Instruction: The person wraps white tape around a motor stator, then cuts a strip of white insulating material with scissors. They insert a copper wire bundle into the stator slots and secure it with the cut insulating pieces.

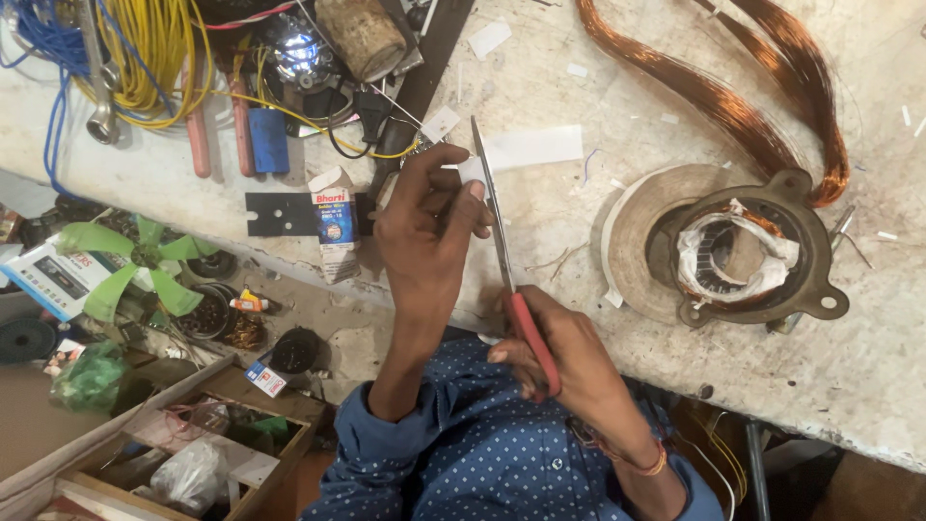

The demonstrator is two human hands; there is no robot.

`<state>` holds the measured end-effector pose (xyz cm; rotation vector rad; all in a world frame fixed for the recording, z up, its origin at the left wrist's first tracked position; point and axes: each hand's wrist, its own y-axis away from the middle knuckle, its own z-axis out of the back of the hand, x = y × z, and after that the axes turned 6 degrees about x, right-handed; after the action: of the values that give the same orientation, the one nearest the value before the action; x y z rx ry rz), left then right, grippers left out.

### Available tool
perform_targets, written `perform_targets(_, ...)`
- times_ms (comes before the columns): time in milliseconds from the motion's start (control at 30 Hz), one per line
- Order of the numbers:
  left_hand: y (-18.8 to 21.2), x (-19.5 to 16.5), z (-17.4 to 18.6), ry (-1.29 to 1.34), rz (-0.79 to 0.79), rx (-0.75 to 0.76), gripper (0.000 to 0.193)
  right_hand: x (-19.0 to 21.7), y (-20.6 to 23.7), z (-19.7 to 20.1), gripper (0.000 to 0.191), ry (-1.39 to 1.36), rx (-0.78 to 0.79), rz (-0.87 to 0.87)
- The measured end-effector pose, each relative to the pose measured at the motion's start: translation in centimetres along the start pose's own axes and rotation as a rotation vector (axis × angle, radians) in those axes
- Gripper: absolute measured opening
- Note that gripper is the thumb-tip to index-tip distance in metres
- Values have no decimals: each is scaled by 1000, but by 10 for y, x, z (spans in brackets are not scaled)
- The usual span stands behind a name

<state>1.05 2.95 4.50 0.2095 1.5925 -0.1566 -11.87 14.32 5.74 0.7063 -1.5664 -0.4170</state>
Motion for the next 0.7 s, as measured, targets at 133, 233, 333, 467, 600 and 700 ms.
perform_targets(133,-4,3,4,-231,-64,-49,36,-7,4,2,42,-122,-7,25)
perform_targets(233,-10,6,6,-673,-228,-102,42,-13,10,8,61,-35,54,258)
perform_targets(333,-21,11,1,-940,-270,-76,44,-19,13,13,64,-260,92,272)
perform_targets(467,-45,22,-10,-1148,-327,-13,49,-23,12,16,61,-312,77,304)
perform_targets(600,-50,25,-9,-1126,-314,17,31,-24,12,15,58,-390,81,305)
perform_targets(700,-50,24,-6,-1112,-440,-16,20,-25,14,16,55,-410,107,319)
